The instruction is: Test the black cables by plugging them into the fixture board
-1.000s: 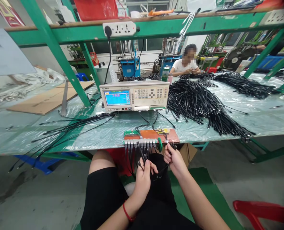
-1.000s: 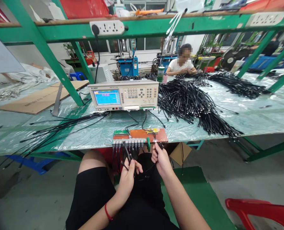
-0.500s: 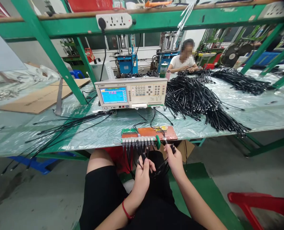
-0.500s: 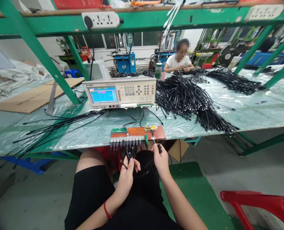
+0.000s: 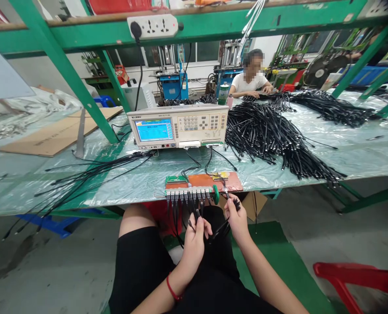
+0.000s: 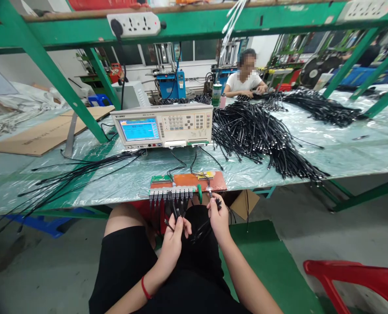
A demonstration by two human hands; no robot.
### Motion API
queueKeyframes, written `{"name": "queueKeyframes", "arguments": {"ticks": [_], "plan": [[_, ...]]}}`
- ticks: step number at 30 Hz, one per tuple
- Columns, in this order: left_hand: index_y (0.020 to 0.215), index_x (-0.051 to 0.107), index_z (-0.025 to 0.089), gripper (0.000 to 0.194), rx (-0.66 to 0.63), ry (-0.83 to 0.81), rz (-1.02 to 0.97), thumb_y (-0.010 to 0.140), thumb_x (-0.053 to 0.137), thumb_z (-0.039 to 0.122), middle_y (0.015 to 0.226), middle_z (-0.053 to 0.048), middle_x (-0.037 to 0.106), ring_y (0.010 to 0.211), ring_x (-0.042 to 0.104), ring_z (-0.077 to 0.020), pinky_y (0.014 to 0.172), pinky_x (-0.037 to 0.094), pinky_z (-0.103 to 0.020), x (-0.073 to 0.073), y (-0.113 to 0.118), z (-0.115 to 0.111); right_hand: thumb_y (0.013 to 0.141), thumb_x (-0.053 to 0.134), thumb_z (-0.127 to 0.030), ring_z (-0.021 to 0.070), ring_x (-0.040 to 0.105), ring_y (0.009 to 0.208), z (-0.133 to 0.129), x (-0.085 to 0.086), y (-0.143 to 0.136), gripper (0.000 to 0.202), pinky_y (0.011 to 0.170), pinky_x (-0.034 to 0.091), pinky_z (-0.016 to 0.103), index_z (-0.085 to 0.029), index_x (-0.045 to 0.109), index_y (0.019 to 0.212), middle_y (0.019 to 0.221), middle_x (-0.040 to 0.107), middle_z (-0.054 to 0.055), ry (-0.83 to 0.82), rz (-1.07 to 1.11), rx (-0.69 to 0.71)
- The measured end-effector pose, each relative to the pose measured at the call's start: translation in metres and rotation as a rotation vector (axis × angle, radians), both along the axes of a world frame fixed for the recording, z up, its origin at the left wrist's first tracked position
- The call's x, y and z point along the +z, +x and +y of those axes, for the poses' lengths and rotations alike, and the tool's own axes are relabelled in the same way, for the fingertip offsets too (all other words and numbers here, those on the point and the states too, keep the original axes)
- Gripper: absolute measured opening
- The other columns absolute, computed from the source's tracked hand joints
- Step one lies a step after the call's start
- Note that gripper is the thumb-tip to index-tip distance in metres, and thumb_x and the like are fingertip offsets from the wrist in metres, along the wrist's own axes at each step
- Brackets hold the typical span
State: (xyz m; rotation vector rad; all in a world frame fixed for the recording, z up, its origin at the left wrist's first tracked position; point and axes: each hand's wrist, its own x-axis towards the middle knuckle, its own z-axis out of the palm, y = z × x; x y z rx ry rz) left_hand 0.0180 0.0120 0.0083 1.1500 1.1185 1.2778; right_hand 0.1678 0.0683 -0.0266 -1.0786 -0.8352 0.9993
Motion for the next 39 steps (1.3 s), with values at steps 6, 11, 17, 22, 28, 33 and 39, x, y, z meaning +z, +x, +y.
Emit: {"name": "queueKeyframes", "arguments": {"ticks": [6, 11, 17, 22, 28, 33, 39], "plan": [[0.082, 0.052, 0.021, 0.044, 0.001, -0.013, 0.003, 0.097, 0.045, 0.061, 0.065, 0.001, 0.058, 0.056, 0.048, -0.0133, 0.059, 0.04, -0.028, -0.001, -0.001, 0.0, 0.084, 0.069, -0.061, 0.0081, 0.034, 0.045, -0.001, 0.002, -0.001, 0.05, 0.041, 0.025, 0.022, -0.021, 0.059, 0.112, 0.068, 0.051, -0.004, 0.001, 0.031, 0.003], [0.082, 0.052, 0.021, 0.044, 0.002, -0.01, -0.008, 0.097, 0.046, 0.061, 0.064, 0.001, 0.057, 0.056, 0.048, -0.0129, 0.058, 0.04, -0.027, 0.001, -0.001, 0.001, 0.085, 0.068, -0.059, 0.0072, 0.033, 0.045, 0.001, 0.0, 0.0, 0.046, 0.041, 0.025, 0.021, -0.021, 0.059, 0.109, 0.067, 0.05, -0.005, 0.011, 0.033, 0.016], [0.083, 0.051, 0.021, 0.044, 0.0, -0.005, 0.001, 0.097, 0.044, 0.062, 0.065, 0.001, 0.057, 0.057, 0.048, -0.0129, 0.059, 0.04, -0.028, 0.0, -0.001, 0.0, 0.083, 0.069, -0.058, 0.0081, 0.034, 0.044, 0.002, 0.004, -0.001, 0.043, 0.041, 0.025, 0.021, -0.022, 0.058, 0.105, 0.064, 0.048, -0.006, -0.009, 0.046, 0.009], [0.082, 0.051, 0.021, 0.045, 0.002, -0.01, -0.009, 0.097, 0.045, 0.063, 0.065, 0.0, 0.057, 0.057, 0.049, -0.0135, 0.059, 0.04, -0.028, -0.001, -0.001, 0.001, 0.082, 0.07, -0.058, 0.0082, 0.032, 0.044, 0.003, 0.008, -0.002, 0.042, 0.04, 0.025, 0.022, -0.022, 0.058, 0.099, 0.064, 0.048, -0.005, -0.037, 0.069, -0.004], [0.082, 0.051, 0.021, 0.046, 0.0, -0.02, -0.026, 0.095, 0.046, 0.065, 0.064, 0.001, 0.056, 0.055, 0.048, -0.0137, 0.057, 0.04, -0.028, 0.0, 0.001, 0.001, 0.079, 0.071, -0.062, 0.0076, 0.026, 0.042, 0.005, 0.011, -0.004, 0.046, 0.04, 0.021, 0.024, -0.021, 0.058, 0.095, 0.06, 0.044, -0.005, -0.071, 0.101, -0.011], [0.083, 0.052, 0.021, 0.045, 0.001, -0.008, -0.021, 0.095, 0.047, 0.064, 0.064, 0.001, 0.057, 0.055, 0.048, -0.0134, 0.057, 0.039, -0.028, 0.001, 0.001, 0.001, 0.076, 0.074, -0.066, 0.0067, 0.026, 0.042, 0.005, 0.012, -0.004, 0.05, 0.04, 0.02, 0.023, -0.021, 0.058, 0.093, 0.06, 0.044, -0.005, -0.07, 0.11, -0.014], [0.084, 0.052, 0.021, 0.047, -0.005, -0.007, -0.005, 0.095, 0.046, 0.066, 0.064, 0.001, 0.057, 0.055, 0.047, -0.013, 0.057, 0.039, -0.028, 0.002, 0.002, 0.0, 0.077, 0.073, -0.064, 0.0076, 0.025, 0.041, 0.006, 0.011, -0.003, 0.047, 0.04, 0.018, 0.023, -0.021, 0.056, 0.09, 0.057, 0.042, -0.006, -0.082, 0.102, -0.003]]}}
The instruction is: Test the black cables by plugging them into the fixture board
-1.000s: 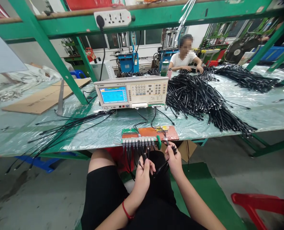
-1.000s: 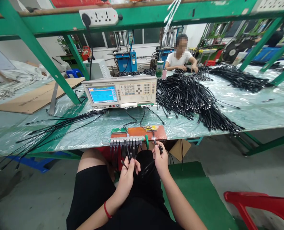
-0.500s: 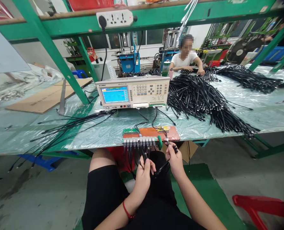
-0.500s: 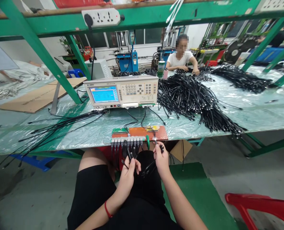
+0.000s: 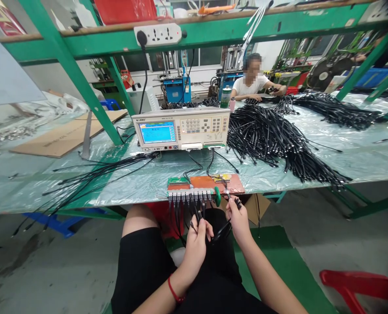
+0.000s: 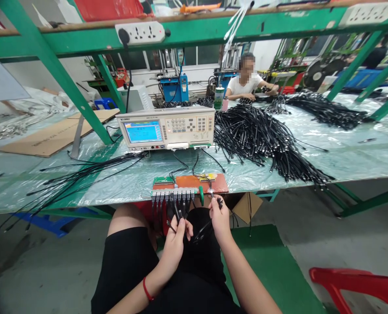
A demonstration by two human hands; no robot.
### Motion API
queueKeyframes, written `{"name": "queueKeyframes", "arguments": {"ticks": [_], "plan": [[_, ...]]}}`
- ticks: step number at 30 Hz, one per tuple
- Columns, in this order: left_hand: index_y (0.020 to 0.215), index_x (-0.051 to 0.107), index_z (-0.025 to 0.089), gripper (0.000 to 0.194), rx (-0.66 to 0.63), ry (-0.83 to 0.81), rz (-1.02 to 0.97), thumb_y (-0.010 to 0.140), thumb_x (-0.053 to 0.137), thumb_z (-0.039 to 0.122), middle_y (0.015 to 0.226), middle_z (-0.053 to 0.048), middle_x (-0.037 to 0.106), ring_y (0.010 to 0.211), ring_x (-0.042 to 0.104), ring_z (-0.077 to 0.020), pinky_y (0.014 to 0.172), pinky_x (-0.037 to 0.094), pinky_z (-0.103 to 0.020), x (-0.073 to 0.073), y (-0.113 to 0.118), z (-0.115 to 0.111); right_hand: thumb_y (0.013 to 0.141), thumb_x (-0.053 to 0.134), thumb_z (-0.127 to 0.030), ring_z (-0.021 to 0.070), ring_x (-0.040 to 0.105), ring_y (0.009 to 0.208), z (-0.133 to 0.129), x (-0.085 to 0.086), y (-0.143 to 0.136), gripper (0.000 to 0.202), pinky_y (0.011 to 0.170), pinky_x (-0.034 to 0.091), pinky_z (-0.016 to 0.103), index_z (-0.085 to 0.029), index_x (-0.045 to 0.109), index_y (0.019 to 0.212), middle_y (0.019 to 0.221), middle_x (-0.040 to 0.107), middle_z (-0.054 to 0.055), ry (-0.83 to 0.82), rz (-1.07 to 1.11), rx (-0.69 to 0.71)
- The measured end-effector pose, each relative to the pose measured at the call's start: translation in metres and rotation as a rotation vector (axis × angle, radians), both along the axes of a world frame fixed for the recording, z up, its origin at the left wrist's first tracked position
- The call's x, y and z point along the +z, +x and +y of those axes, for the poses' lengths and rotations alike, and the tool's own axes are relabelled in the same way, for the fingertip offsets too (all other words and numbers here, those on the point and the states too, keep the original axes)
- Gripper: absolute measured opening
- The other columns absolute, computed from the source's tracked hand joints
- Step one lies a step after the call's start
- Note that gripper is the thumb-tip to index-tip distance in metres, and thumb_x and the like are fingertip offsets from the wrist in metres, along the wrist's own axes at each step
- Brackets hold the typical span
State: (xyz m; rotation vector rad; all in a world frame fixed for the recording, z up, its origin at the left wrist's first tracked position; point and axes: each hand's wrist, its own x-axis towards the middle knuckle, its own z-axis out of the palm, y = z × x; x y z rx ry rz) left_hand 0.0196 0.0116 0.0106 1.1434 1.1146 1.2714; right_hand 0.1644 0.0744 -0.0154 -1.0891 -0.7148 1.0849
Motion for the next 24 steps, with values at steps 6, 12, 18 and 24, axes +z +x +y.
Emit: {"name": "queueKeyframes", "arguments": {"ticks": [6, 12, 18, 24], "plan": [[0.085, 0.053, 0.021, 0.047, 0.009, -0.004, -0.009, 0.094, 0.047, 0.067, 0.065, 0.001, 0.057, 0.056, 0.048, -0.0137, 0.056, 0.04, -0.028, 0.0009, -0.0002, -0.0014, 0.076, 0.074, -0.064, 0.008, 0.026, 0.04, 0.0015, -0.0013, 0.0002, 0.047, 0.039, 0.02, 0.023, -0.022, 0.056, 0.086, 0.055, 0.04, -0.006, 0.006, 0.001, -0.011], [0.085, 0.052, 0.021, 0.048, 0.008, -0.007, -0.012, 0.093, 0.047, 0.068, 0.064, 0.001, 0.057, 0.056, 0.048, -0.0137, 0.056, 0.041, -0.027, 0.0016, 0.0, -0.0019, 0.076, 0.075, -0.063, 0.007, 0.027, 0.04, 0.0017, -0.0006, 0.0006, 0.047, 0.039, 0.021, 0.022, -0.021, 0.056, 0.086, 0.057, 0.043, -0.006, 0.016, 0.0, -0.003], [0.085, 0.052, 0.021, 0.048, 0.012, -0.004, -0.014, 0.093, 0.047, 0.068, 0.064, 0.001, 0.056, 0.055, 0.048, -0.0135, 0.055, 0.04, -0.027, 0.0007, 0.0005, -0.0015, 0.075, 0.075, -0.065, 0.0074, 0.025, 0.041, 0.0008, 0.0005, 0.0008, 0.049, 0.039, 0.019, 0.022, -0.021, 0.055, 0.083, 0.053, 0.037, -0.007, 0.011, -0.005, -0.003], [0.084, 0.052, 0.02, 0.049, 0.004, 0.003, -0.012, 0.094, 0.046, 0.068, 0.064, 0.001, 0.056, 0.055, 0.048, -0.013, 0.056, 0.04, -0.027, -0.0005, 0.0007, -0.0013, 0.073, 0.076, -0.066, 0.0068, 0.026, 0.041, 0.0022, 0.0067, 0.0017, 0.052, 0.039, 0.02, 0.022, -0.02, 0.053, 0.072, 0.055, 0.039, -0.005, 0.011, -0.009, 0.002]]}}
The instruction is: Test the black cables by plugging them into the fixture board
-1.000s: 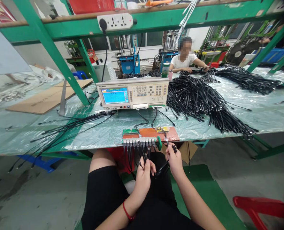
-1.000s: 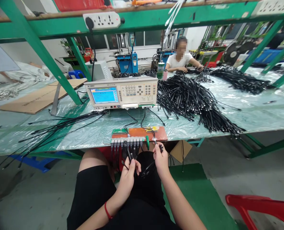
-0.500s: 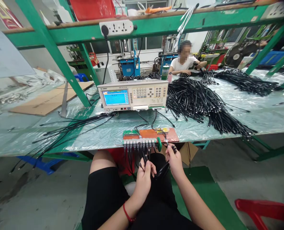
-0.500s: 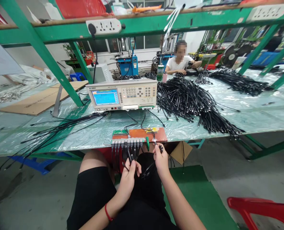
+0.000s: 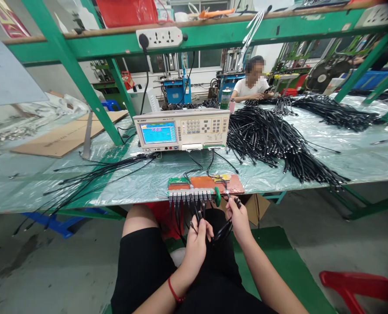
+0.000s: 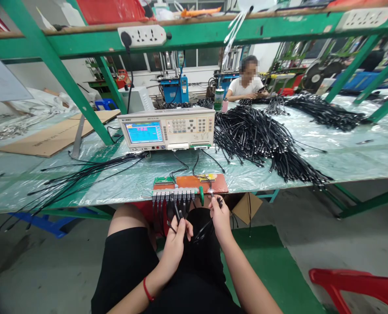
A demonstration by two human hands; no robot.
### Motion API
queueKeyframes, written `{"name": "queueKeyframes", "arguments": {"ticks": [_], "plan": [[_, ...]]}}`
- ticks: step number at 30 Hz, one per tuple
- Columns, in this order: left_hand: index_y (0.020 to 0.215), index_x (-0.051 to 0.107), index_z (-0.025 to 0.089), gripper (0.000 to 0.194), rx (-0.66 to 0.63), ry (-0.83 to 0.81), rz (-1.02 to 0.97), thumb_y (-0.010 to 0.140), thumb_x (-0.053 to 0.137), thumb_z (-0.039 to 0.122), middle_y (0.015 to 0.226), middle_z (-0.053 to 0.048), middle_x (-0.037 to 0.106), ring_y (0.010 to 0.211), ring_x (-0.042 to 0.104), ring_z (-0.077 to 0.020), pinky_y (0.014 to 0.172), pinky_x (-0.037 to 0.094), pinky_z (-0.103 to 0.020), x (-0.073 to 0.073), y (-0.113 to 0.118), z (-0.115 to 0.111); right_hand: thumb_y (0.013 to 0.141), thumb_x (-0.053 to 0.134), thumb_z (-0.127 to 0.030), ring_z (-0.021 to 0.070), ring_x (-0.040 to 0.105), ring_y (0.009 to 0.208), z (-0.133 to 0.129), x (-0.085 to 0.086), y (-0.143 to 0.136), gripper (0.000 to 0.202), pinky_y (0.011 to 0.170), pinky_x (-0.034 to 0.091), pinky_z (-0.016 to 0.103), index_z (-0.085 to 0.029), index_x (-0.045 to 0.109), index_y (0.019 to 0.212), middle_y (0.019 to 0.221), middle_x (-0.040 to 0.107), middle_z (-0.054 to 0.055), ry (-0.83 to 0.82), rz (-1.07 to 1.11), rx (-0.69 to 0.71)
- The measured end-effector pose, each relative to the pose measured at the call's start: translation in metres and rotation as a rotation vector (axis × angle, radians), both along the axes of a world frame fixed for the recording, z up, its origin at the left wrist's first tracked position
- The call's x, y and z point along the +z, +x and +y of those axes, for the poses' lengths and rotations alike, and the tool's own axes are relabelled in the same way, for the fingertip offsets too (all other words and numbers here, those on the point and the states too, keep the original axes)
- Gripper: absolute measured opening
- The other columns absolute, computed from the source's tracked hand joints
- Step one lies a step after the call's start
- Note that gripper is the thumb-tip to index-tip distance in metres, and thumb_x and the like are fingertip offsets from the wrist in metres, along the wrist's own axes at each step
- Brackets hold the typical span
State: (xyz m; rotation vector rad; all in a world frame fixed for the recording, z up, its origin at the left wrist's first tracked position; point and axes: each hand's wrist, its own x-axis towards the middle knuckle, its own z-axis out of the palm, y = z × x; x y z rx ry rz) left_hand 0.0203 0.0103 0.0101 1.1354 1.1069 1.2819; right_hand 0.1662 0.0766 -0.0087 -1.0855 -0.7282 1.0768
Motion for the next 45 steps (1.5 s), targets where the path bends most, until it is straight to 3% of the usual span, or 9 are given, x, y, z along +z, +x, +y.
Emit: {"name": "queueKeyframes", "arguments": {"ticks": [4, 7, 12, 15, 20, 28, 45], "plan": [[0.084, 0.05, 0.02, 0.047, 0.035, -0.002, -0.034, 0.094, 0.047, 0.067, 0.061, 0.003, 0.054, 0.056, 0.049, -0.0121, 0.059, 0.042, -0.027, 0.001, -0.001, -0.001, 0.068, 0.079, -0.069, 0.0066, 0.028, 0.042, 0.0, -0.001, 0.004, 0.054, 0.038, 0.02, 0.022, -0.018, 0.059, 0.073, 0.058, 0.047, -0.003, -0.022, -0.019, 0.005], [0.088, 0.047, 0.022, 0.046, 0.052, -0.04, -0.131, 0.094, 0.047, 0.067, 0.055, 0.008, 0.044, 0.049, 0.049, -0.0107, 0.054, 0.041, -0.025, 0.001, -0.001, -0.001, 0.068, 0.077, -0.073, 0.0065, 0.025, 0.04, -0.003, -0.005, 0.008, 0.057, 0.037, 0.016, 0.021, -0.018, 0.059, 0.07, 0.051, 0.038, -0.006, -0.07, -0.032, 0.05], [0.091, 0.044, 0.022, 0.057, 0.011, -0.196, -0.262, 0.082, 0.058, 0.076, 0.058, 0.013, 0.028, 0.04, 0.02, -0.0038, 0.039, 0.019, -0.018, 0.0, 0.001, -0.001, 0.069, 0.074, -0.076, 0.0063, 0.024, 0.039, -0.006, -0.005, 0.01, 0.06, 0.038, 0.017, 0.02, -0.018, 0.057, 0.068, 0.047, 0.031, -0.007, -0.106, -0.061, 0.07], [0.091, 0.043, 0.022, 0.062, -0.013, -0.243, -0.308, 0.075, 0.063, 0.079, 0.059, 0.013, 0.024, 0.043, 0.014, -0.0032, 0.04, 0.013, -0.016, 0.001, 0.001, -0.002, 0.071, 0.072, -0.076, 0.0066, 0.027, 0.04, -0.008, -0.003, 0.008, 0.061, 0.038, 0.019, 0.02, -0.018, 0.054, 0.064, 0.048, 0.033, -0.006, -0.088, -0.078, 0.047], [0.091, 0.043, 0.022, 0.064, 0.01, -0.247, -0.314, 0.073, 0.065, 0.079, 0.059, 0.013, 0.025, 0.044, 0.014, -0.003, 0.04, 0.013, -0.016, 0.001, -0.001, -0.003, 0.078, 0.072, -0.068, 0.0054, 0.029, 0.041, -0.016, -0.005, 0.005, 0.053, 0.037, 0.02, 0.02, -0.017, 0.06, 0.077, 0.059, 0.044, -0.004, 0.021, -0.059, 0.048], [0.089, 0.043, 0.022, 0.062, -0.003, -0.246, -0.297, 0.074, 0.064, 0.078, 0.058, 0.013, 0.025, 0.042, 0.014, -0.0031, 0.039, 0.012, -0.016, -0.001, -0.001, -0.003, 0.075, 0.077, -0.066, 0.0054, 0.031, 0.043, -0.007, -0.007, 0.006, 0.059, 0.037, 0.022, 0.019, -0.016, 0.065, 0.103, 0.066, 0.049, -0.004, 0.029, 0.007, 0.053], [0.087, 0.044, 0.022, 0.064, 0.001, -0.277, -0.296, 0.071, 0.066, 0.08, 0.056, 0.014, 0.023, 0.042, 0.013, -0.0029, 0.04, 0.011, -0.017, 0.002, 0.0, 0.001, 0.077, 0.074, -0.064, 0.0059, 0.03, 0.04, 0.0, -0.014, 0.006, 0.052, 0.037, 0.025, 0.02, -0.019, 0.061, 0.099, 0.061, 0.046, -0.006, 0.031, -0.004, 0.07]]}}
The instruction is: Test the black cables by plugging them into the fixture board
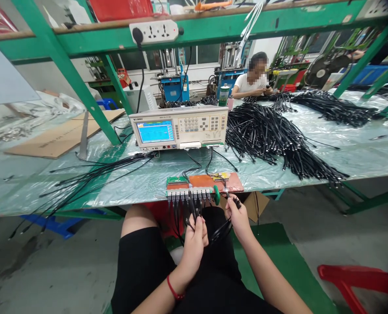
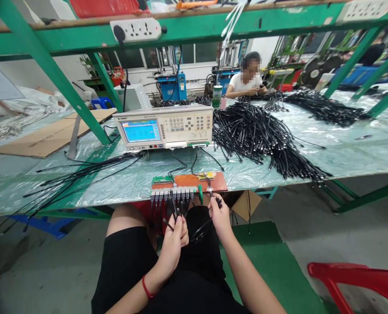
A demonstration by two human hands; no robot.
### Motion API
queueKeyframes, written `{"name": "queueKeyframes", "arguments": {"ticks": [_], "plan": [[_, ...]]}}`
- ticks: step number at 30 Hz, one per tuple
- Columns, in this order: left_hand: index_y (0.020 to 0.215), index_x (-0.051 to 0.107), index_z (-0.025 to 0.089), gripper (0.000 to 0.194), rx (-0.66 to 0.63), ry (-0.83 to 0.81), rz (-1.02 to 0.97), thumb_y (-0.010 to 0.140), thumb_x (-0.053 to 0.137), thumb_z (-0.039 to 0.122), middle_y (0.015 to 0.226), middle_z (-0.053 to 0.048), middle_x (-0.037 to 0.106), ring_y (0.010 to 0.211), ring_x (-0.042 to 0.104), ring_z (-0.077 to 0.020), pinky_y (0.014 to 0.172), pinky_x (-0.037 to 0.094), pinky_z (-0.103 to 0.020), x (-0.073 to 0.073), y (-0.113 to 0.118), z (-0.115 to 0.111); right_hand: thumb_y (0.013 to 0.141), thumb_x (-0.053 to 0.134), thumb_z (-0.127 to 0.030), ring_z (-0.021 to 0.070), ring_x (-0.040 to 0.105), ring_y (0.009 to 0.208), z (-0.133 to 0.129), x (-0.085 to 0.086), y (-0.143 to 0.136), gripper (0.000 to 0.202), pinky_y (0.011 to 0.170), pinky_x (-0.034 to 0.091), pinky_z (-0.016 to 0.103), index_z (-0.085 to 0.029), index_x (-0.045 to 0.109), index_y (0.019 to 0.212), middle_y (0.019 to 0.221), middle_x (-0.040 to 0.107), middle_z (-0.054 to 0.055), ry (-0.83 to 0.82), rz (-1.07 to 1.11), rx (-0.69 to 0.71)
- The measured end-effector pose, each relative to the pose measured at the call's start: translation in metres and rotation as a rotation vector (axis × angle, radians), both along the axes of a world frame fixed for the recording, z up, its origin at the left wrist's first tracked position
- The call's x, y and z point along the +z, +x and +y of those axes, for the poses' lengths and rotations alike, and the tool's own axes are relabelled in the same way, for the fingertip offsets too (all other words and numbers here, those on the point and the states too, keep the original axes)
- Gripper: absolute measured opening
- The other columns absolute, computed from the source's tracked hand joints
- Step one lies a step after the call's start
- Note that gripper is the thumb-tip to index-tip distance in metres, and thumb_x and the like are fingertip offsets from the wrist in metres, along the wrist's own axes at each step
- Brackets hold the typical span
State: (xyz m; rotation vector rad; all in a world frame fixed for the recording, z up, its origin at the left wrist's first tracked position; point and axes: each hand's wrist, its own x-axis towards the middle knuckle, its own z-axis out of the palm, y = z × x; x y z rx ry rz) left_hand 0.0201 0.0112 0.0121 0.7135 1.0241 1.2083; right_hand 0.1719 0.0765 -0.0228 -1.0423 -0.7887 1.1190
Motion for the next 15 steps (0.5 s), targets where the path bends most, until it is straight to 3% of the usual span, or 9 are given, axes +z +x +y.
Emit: {"name": "queueKeyframes", "arguments": {"ticks": [15], "plan": [[0.089, 0.044, 0.022, 0.062, -0.002, -0.002, -0.01, 0.074, 0.066, 0.078, 0.056, 0.013, 0.023, 0.042, 0.014, -0.0029, 0.04, 0.011, -0.016, -0.0025, 0.0018, -0.0015, 0.073, 0.075, -0.07, 0.0066, 0.025, 0.039, 0.0015, 0.0088, -0.0053, 0.056, 0.038, 0.021, 0.021, -0.021, 0.048, 0.073, 0.05, 0.034, -0.008, -0.035, 0.014, -0.037]]}}
